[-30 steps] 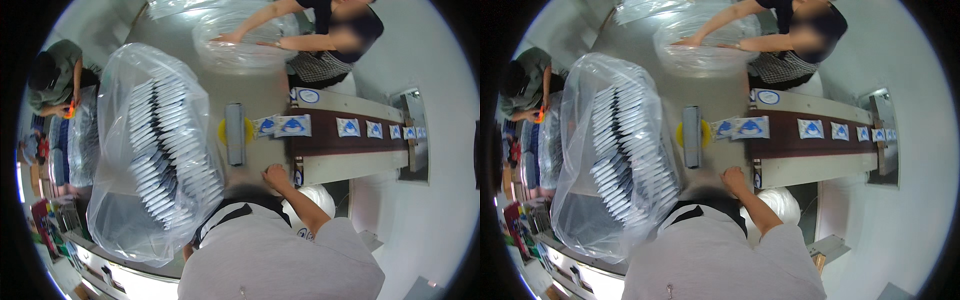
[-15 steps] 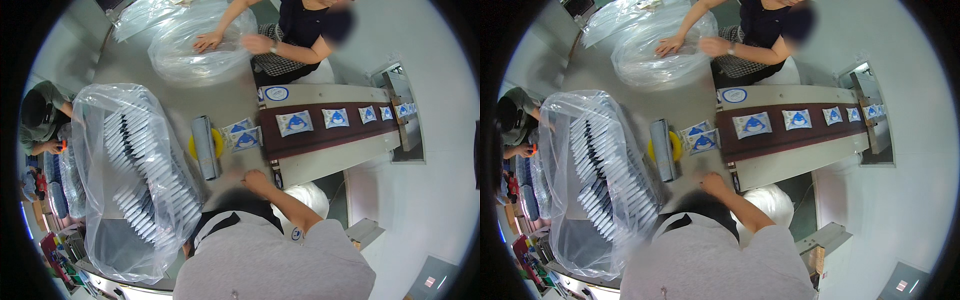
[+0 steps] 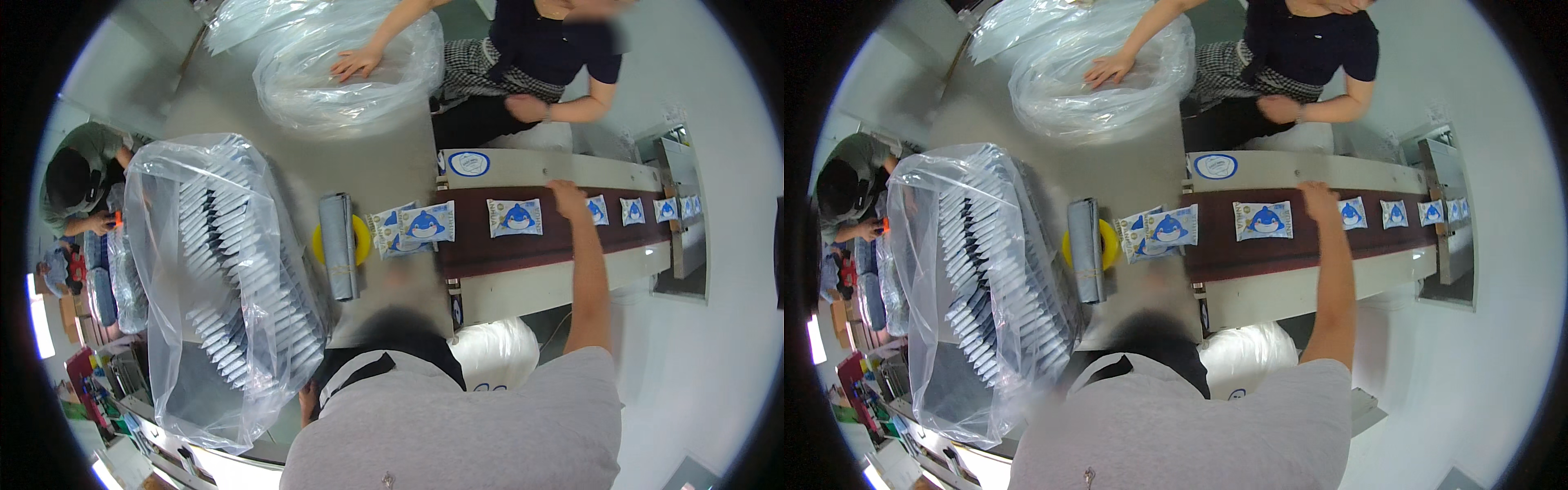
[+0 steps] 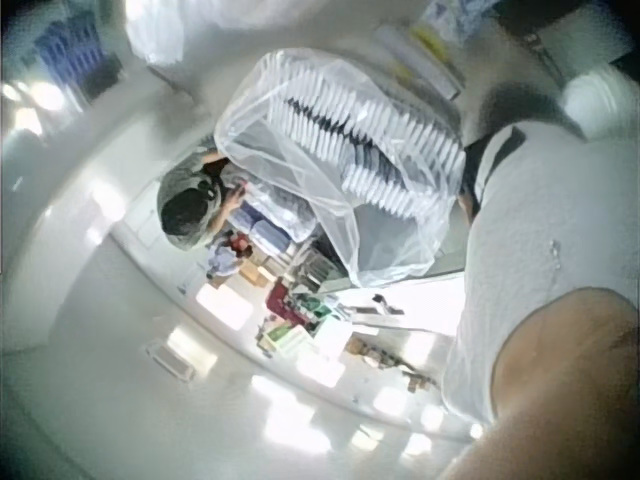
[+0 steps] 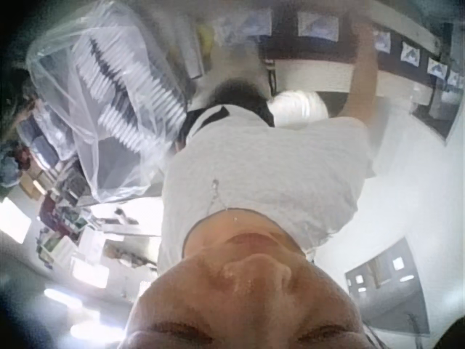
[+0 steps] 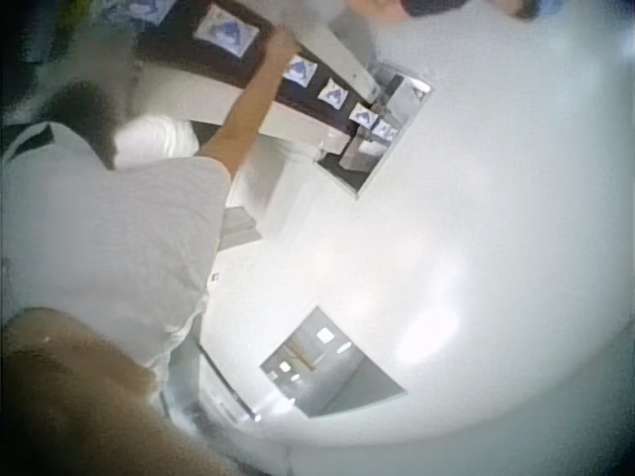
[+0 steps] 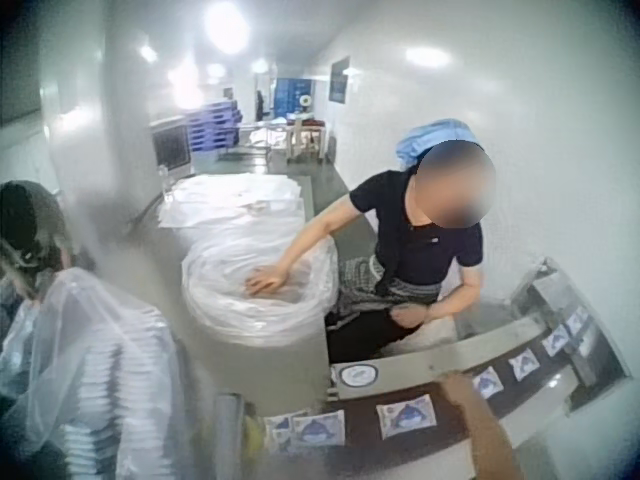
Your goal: The person picks up individual packets from a conveyor belt and places them into a large clear plastic bag.
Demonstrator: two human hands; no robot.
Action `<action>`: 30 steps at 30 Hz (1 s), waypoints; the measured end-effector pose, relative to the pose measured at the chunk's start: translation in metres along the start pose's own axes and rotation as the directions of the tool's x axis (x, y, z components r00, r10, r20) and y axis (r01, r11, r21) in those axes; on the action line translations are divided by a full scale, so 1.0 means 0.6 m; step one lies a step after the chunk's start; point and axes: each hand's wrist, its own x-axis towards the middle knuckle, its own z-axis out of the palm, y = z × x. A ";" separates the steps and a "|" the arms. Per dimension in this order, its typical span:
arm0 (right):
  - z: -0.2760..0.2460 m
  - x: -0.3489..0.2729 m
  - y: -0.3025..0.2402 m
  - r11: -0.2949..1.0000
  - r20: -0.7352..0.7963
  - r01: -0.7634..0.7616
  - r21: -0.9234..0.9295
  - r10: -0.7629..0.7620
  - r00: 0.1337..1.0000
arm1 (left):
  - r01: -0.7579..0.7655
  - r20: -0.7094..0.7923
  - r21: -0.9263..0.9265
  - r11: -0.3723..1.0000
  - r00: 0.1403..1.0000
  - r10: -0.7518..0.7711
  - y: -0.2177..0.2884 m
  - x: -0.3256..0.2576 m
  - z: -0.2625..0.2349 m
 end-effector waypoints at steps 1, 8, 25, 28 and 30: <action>0.001 0.013 0.023 0.997 0.016 -0.047 -0.059 0.048 0.999 | -0.008 -0.015 -0.008 1.000 1.000 0.008 -0.023 -0.013 0.003; 0.046 0.010 0.113 0.985 0.129 0.056 -0.161 -0.035 0.991 | -0.166 0.265 0.292 0.942 0.960 0.087 0.248 -0.079 -0.024; -0.027 0.137 -0.504 0.656 0.602 0.609 0.446 -0.723 0.338 | 0.572 0.659 -0.716 0.400 0.743 0.117 0.700 0.098 0.361; 0.030 0.118 -0.505 0.534 0.409 0.641 0.551 -0.842 0.351 | 0.595 0.635 -0.766 0.245 0.759 0.143 0.748 0.093 0.330; 0.036 0.073 -0.523 0.645 0.515 0.684 0.341 -0.736 0.438 | 0.591 0.607 -0.794 0.140 0.780 0.154 0.743 0.084 0.317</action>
